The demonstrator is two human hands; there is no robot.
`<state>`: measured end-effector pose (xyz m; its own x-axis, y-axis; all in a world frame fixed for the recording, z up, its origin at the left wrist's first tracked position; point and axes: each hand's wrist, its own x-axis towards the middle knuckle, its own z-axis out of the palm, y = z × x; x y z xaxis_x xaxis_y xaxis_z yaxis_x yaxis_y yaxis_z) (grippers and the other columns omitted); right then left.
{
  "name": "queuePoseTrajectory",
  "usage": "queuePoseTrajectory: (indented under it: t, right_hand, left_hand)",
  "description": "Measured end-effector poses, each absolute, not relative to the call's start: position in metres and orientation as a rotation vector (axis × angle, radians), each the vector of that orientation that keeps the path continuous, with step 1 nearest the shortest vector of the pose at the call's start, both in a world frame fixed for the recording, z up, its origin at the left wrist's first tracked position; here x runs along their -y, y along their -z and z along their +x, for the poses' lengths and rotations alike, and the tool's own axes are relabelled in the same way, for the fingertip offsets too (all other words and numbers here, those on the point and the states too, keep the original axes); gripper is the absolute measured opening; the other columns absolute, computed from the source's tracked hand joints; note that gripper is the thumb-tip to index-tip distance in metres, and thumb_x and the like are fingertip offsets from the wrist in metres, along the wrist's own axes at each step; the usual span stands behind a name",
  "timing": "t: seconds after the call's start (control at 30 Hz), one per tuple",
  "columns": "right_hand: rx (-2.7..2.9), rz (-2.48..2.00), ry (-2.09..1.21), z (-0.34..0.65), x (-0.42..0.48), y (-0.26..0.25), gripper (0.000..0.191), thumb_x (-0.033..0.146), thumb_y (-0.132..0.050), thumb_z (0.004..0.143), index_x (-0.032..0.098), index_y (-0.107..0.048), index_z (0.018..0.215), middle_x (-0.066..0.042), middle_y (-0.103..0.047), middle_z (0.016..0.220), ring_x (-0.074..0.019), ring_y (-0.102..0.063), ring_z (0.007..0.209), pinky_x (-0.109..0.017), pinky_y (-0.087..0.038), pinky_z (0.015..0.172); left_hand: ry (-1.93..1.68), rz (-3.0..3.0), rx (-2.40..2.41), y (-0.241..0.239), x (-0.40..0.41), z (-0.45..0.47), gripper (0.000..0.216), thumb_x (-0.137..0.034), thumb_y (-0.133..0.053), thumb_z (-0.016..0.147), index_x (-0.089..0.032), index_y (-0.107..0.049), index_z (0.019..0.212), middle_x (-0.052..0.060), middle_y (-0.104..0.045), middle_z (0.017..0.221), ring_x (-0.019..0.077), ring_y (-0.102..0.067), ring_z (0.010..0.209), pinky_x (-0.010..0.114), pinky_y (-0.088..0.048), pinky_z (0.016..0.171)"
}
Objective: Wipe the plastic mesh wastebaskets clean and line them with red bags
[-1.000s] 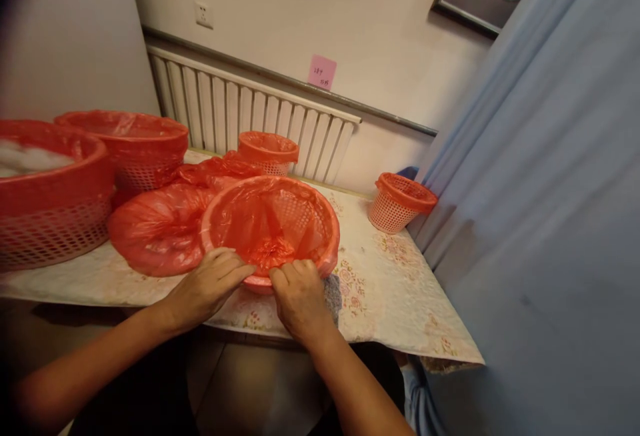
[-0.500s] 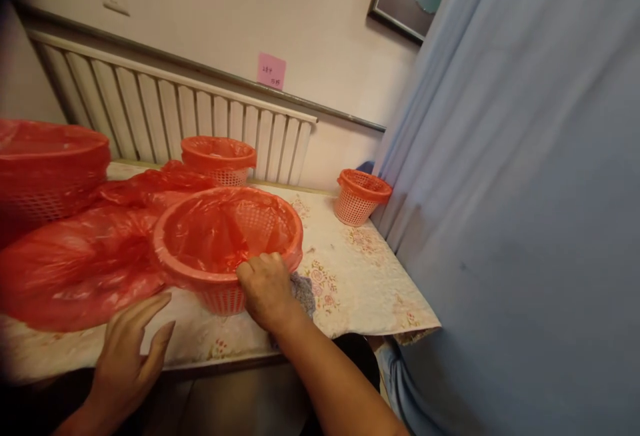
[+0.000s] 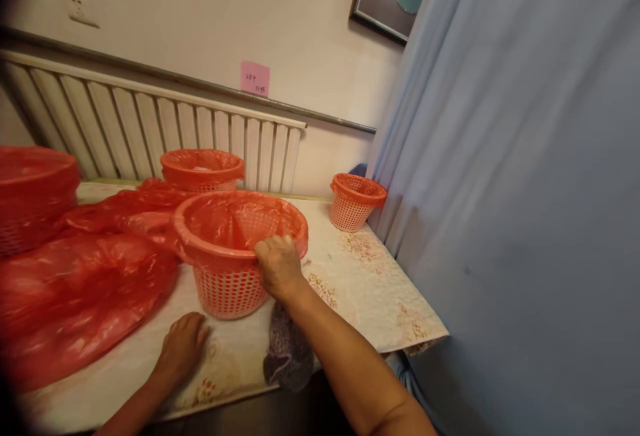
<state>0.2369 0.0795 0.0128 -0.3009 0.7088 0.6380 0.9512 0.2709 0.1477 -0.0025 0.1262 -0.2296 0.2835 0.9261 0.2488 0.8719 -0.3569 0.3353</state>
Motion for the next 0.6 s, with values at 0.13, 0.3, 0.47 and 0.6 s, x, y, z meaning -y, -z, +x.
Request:
queuePoseTrajectory:
  t: [0.13,0.3,0.47,0.6]
  right_hand:
    - [2.048,-1.525,0.774,0.267,-0.106,-0.022,0.007,0.016,-0.053,0.085,0.018,-0.054,0.079,-0.003,-0.061,0.079,-0.0178,-0.048,0.077,-0.032,-0.025,0.069]
    - [2.004,-1.604,0.812,0.312,-0.16,-0.027,0.005,0.016,-0.053,0.085,0.017,-0.056,0.081,-0.004,-0.062,0.082,-0.0185,-0.048,0.079,-0.032,-0.025,0.07]
    - [1.987,-1.77,0.817,0.349,-0.218,-0.031,0.01,0.016,-0.048,0.089,0.017,-0.058,0.087,-0.006,-0.064,0.087,-0.0189,-0.049,0.083,-0.032,-0.024,0.071]
    - [1.973,-1.829,0.801,0.37,-0.261,-0.033,0.015,0.016,-0.045,0.091,0.015,-0.06,0.091,-0.008,-0.064,0.091,-0.0194,-0.049,0.085,-0.032,-0.024,0.073]
  left_hand:
    - [-0.52,2.505,-1.806,0.233,-0.142,0.024,0.04,-0.027,-0.037,0.093,-0.006,-0.057,0.121,0.02,-0.051,0.136,0.0314,-0.044,0.128,0.044,-0.035,0.103]
    - [-0.543,2.668,-1.833,0.242,-0.145,0.029,0.046,-0.029,-0.032,0.096,-0.005,-0.056,0.127,0.022,-0.052,0.136,0.032,-0.04,0.132,0.047,-0.031,0.106]
    - [-0.484,2.732,-1.799,0.244,-0.145,0.026,0.046,-0.026,-0.034,0.093,-0.006,-0.059,0.126,0.02,-0.054,0.135,0.0316,-0.039,0.134,0.048,-0.033,0.105]
    - [-0.48,2.712,-1.775,0.246,-0.146,0.024,0.041,-0.024,-0.039,0.089,-0.011,-0.062,0.121,0.017,-0.056,0.135,0.0305,-0.04,0.134,0.047,-0.034,0.105]
